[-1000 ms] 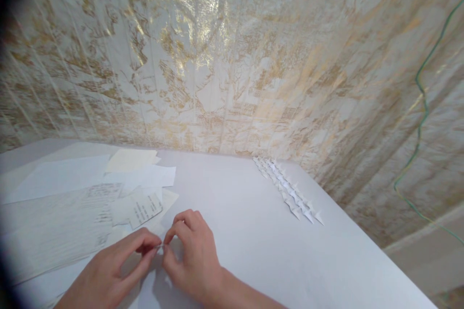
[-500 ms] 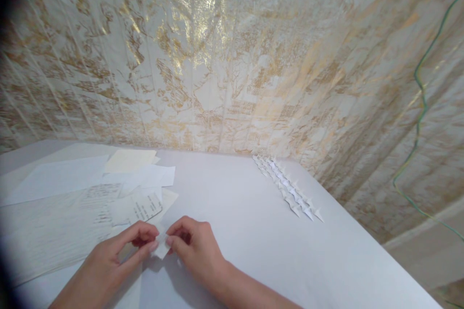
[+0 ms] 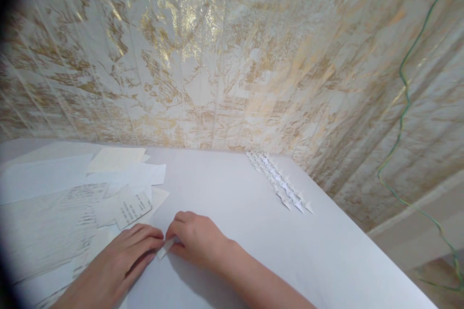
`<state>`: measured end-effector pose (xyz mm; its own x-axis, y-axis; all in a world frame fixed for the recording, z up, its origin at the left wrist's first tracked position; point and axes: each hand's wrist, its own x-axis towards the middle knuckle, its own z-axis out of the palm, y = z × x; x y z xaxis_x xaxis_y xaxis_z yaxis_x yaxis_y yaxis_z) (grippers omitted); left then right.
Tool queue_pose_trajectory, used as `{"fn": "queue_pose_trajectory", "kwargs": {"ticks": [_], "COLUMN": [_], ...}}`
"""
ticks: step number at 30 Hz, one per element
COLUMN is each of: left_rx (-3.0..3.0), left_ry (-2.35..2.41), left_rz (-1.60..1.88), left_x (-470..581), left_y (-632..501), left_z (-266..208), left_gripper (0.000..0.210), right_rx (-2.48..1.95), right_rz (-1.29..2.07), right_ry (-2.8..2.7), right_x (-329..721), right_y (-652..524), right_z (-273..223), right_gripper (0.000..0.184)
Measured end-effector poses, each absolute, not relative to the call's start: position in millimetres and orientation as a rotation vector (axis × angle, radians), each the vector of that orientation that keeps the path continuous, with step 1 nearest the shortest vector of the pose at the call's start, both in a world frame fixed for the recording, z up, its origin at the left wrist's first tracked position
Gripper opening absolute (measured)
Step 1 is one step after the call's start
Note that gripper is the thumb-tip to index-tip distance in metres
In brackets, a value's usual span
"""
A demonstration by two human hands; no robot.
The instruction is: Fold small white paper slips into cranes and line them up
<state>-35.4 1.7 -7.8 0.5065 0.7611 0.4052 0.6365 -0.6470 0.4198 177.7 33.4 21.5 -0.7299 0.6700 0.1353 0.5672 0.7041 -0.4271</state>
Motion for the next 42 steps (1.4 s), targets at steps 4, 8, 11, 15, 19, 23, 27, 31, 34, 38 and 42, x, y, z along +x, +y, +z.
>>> {"fn": "queue_pose_trajectory", "kwargs": {"ticks": [4,8,11,15,19,23,27,31,34,38,42], "left_rx": [2.661,2.761,2.868,2.902,2.851,2.9,2.903,2.935,3.022,3.052,2.894], "left_ry": [1.119,1.127,1.132,1.097,1.166,1.142,1.137,1.14,1.06,1.077,1.193], "left_rz": [0.76,0.783,0.822,0.652,0.689,0.763,0.826,0.843,0.807,0.743,0.74], "left_x": [-37.4,-35.8,-34.0,-30.7,-26.0,-24.9,-26.9,-26.8,-25.4,-23.9,-21.8], "left_y": [9.5,15.6,15.4,14.1,13.4,11.8,8.7,6.9,7.5,9.1,14.4], "left_z": [-9.9,-18.0,-15.0,-4.1,-3.5,-7.8,-13.6,-10.5,-1.5,1.5,-8.9], "left_gripper": [0.015,0.01,0.012,0.015,0.02,0.015,0.023,0.025,0.026,0.029,0.024], "right_rx": [-0.864,-0.892,-0.867,-0.82,-0.804,-0.794,-0.758,-0.73,-0.728,-0.706,-0.634], "right_rz": [0.441,0.421,0.442,0.483,0.518,0.553,0.594,0.625,0.626,0.617,0.698], "right_ry": [-2.689,-2.668,-2.626,-2.577,-2.557,-2.534,-2.519,-2.478,-2.459,-2.455,-2.476], "right_x": [181.0,182.2,183.2,184.7,185.6,186.1,187.7,188.5,187.6,188.8,193.9], "right_y": [38.3,38.5,39.6,41.9,42.6,43.9,47.2,48.4,47.9,50.2,56.7], "right_z": [18.2,14.8,11.2,6.6,5.5,5.8,3.2,1.1,0.5,1.5,4.7], "right_gripper": [0.013,0.016,0.017,0.018,0.018,0.017,0.017,0.02,0.02,0.018,0.021]}}
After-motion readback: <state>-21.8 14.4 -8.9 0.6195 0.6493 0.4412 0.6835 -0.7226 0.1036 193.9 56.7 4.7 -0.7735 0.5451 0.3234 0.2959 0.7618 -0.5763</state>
